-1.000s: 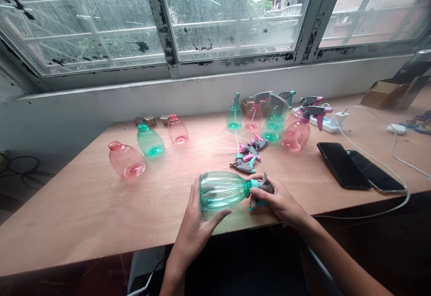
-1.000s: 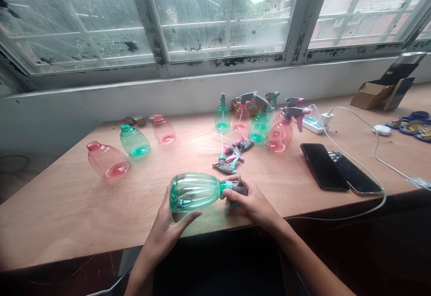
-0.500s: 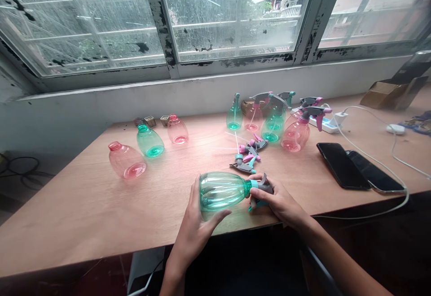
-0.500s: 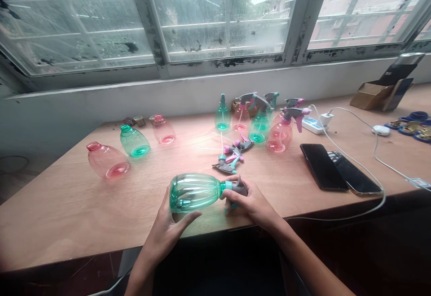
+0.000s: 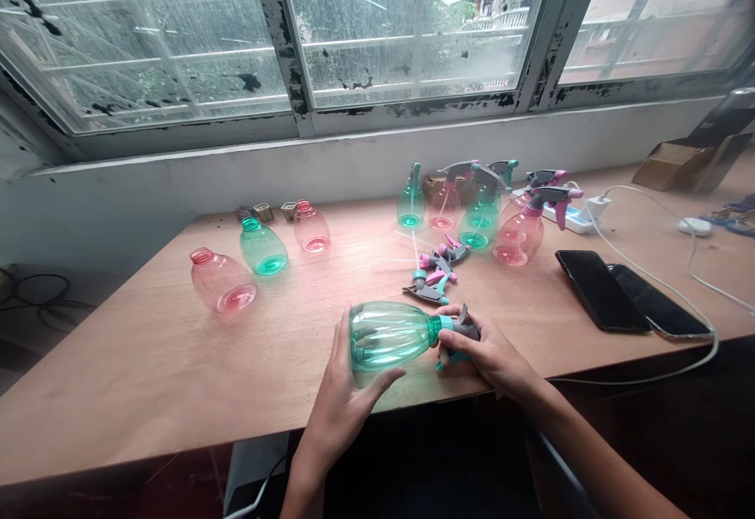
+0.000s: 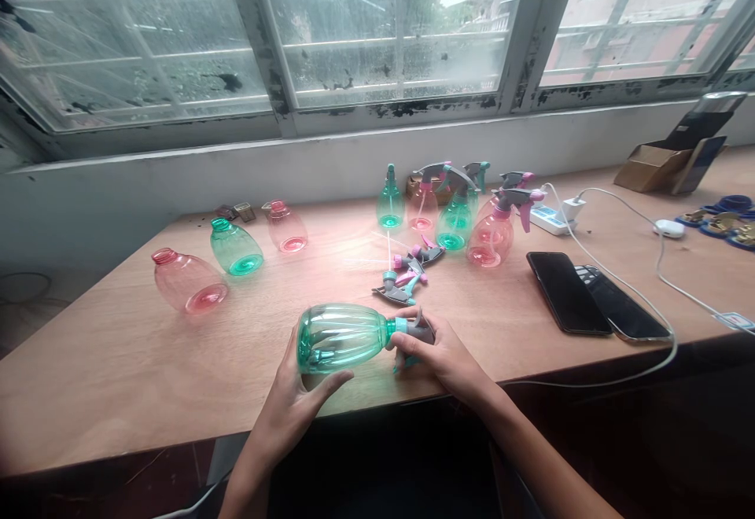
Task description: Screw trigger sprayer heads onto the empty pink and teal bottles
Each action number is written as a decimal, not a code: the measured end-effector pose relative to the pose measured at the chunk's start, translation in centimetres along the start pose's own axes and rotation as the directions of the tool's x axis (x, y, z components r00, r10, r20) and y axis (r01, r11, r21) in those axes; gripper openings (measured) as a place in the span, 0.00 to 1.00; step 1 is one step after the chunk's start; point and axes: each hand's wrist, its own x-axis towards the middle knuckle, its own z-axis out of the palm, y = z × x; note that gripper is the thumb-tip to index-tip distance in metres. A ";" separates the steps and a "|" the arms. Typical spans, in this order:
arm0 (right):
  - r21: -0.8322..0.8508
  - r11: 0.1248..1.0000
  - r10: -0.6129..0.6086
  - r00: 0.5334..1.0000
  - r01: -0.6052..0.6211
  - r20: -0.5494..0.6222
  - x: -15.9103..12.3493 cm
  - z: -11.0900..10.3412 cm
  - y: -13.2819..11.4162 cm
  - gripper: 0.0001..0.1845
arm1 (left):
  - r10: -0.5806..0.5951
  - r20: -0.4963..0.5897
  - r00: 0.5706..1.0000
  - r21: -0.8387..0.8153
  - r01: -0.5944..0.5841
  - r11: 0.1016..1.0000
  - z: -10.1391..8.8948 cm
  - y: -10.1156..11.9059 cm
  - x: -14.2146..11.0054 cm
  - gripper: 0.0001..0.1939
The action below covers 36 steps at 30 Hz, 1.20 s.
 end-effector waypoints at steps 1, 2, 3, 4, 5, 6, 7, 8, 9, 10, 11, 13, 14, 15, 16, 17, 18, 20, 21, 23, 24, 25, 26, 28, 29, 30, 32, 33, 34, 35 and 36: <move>0.003 1.000 0.003 1.000 -0.003 -0.001 0.0 0.0 0.0 0.24 | 0.002 0.000 1.000 -0.002 -0.002 1.000 0.0 0.0 0.0 0.50; 0.006 1.000 0.006 1.000 -0.006 0.002 0.0 0.0 -0.1 0.24 | 0.003 0.001 1.000 -0.004 -0.003 1.000 0.0 0.0 0.0 0.49; 0.009 1.000 0.007 1.000 -0.007 0.005 0.0 0.1 -0.1 0.24 | 0.004 0.002 1.000 -0.005 -0.004 1.000 0.0 0.0 0.0 0.49; 0.012 1.000 0.006 1.000 -0.006 0.009 0.0 0.1 -0.1 0.24 | 0.003 0.003 1.000 -0.005 -0.003 1.000 0.0 0.0 0.0 0.49; 0.012 1.000 0.002 1.000 -0.002 0.014 0.0 0.0 -0.1 0.23 | 0.002 0.004 1.000 -0.005 -0.002 1.000 0.0 0.0 -0.1 0.49; 0.011 1.000 -0.003 1.000 0.003 0.018 0.0 0.0 -0.1 0.23 | 0.001 0.005 1.000 -0.005 -0.001 1.000 0.0 0.0 -0.1 0.49; 0.008 1.000 -0.008 1.000 0.008 0.019 0.0 0.0 0.0 0.23 | 0.001 0.006 1.000 -0.004 -0.001 1.000 0.0 0.0 -0.1 0.49; 0.003 1.000 -0.008 1.000 0.008 0.019 0.0 -0.1 0.0 0.22 | 0.001 0.005 1.000 0.000 -0.001 1.000 0.0 0.1 -0.1 0.49; 0.000 1.000 -0.005 1.000 0.005 0.017 -0.1 -0.1 0.1 0.22 | 0.002 0.001 1.000 0.005 -0.002 1.000 0.0 0.1 -0.1 0.49; -0.002 1.000 -0.001 1.000 0.001 0.016 -0.1 -0.2 0.1 0.22 | 0.004 -0.003 1.000 0.013 -0.004 1.000 0.0 0.1 -0.1 0.49; -0.004 1.000 0.003 1.000 -0.003 0.014 -0.1 -0.3 0.2 0.22 | 0.006 -0.007 1.000 0.020 -0.006 1.000 0.0 0.1 -0.1 0.49; -0.009 1.000 0.004 1.000 -0.004 0.013 -0.1 -0.3 0.2 0.22 | 0.008 -0.010 1.000 0.028 -0.007 1.000 0.0 0.0 -0.1 0.49; -0.015 1.000 0.001 1.000 -0.001 0.012 0.0 -0.3 0.2 0.22 | 0.008 -0.009 1.000 0.028 -0.008 1.000 0.0 0.0 -0.1 0.49; -0.024 1.000 -0.002 1.000 0.003 0.011 0.0 -0.3 0.2 0.22 | 0.009 -0.007 1.000 0.025 -0.008 1.000 0.0 0.0 0.0 0.49; -0.034 0.999 -0.006 1.000 0.006 0.010 0.0 -0.3 0.2 0.22 | 0.008 -0.005 1.000 0.022 -0.008 1.000 0.0 0.0 0.0 0.49; -0.043 0.999 -0.009 1.000 0.010 0.011 0.0 -0.3 0.2 0.21 | 0.007 -0.002 1.000 0.018 -0.007 1.000 -0.1 0.0 0.0 0.49; -0.049 0.999 -0.010 1.000 0.011 0.012 0.0 -0.3 0.2 0.21 | 0.006 0.000 1.000 0.014 -0.006 1.000 0.0 0.0 0.0 0.49; -0.046 0.999 -0.005 1.000 0.005 0.013 0.0 -0.4 0.2 0.21 | 0.004 0.002 1.000 0.008 -0.004 1.000 0.0 -0.1 0.0 0.49; -0.041 0.999 -0.003 1.000 0.003 0.012 0.0 -0.4 0.2 0.22 | 0.004 0.001 1.000 0.007 -0.004 1.000 0.0 -0.1 -0.1 0.49; -0.024 1.000 0.005 1.000 -0.005 0.011 -0.1 -0.4 0.2 0.22 | 0.007 0.000 1.000 0.006 -0.007 1.000 0.0 0.0 -0.1 0.49; -0.015 1.000 0.010 1.000 -0.010 0.012 -0.1 -0.4 0.2 0.22 | 0.009 0.002 1.000 0.004 -0.009 1.000 0.1 0.0 -0.1 0.50; -0.009 1.000 0.012 1.000 -0.012 0.014 -0.1 -0.4 0.2 0.22 | 0.012 0.003 1.000 0.001 -0.012 1.000 0.1 0.0 -0.1 0.50; -0.004 1.000 0.014 1.000 -0.014 0.015 -0.1 -0.3 0.1 0.22 | 0.016 0.004 1.000 -0.002 -0.016 1.000 0.1 0.1 -0.1 0.49; 0.004 1.000 0.020 1.000 -0.020 0.014 -0.2 -0.3 0.0 0.21 | 0.022 0.002 1.000 -0.002 -0.022 1.000 0.1 0.1 -0.1 0.49; 0.008 1.000 0.018 1.000 -0.018 0.012 -0.2 -0.2 0.0 0.21 | 0.025 0.001 1.000 0.001 -0.025 1.000 0.1 0.2 -0.1 0.49; 0.012 1.000 0.018 1.000 -0.018 0.011 -0.2 -0.2 0.0 0.21 | 0.026 0.002 1.000 0.004 -0.026 1.000 0.0 0.2 -0.1 0.49; 0.018 1.000 0.019 1.000 -0.019 0.011 -0.2 -0.2 -0.1 0.21 | 0.021 0.004 1.000 0.008 -0.021 1.000 0.0 0.1 -0.1 0.50; 0.018 1.000 0.018 1.000 -0.018 0.012 -0.2 -0.2 -0.1 0.21 | 0.018 0.005 1.000 0.008 -0.018 1.000 0.0 0.1 -0.1 0.50; 0.016 1.000 0.015 1.000 -0.015 0.015 -0.3 -0.2 -0.1 0.20 | 0.016 0.005 1.000 0.007 -0.016 1.000 0.0 0.1 -0.1 0.50; 0.012 1.000 0.012 1.000 -0.012 0.017 -0.3 -0.2 -0.1 0.19 | 0.012 0.005 1.000 0.005 -0.013 1.000 0.0 0.1 -0.1 0.50; 0.007 1.000 0.010 1.000 -0.010 0.018 -0.3 -0.2 0.0 0.19 | 0.011 0.006 1.000 0.002 -0.011 1.000 0.1 0.1 -0.1 0.50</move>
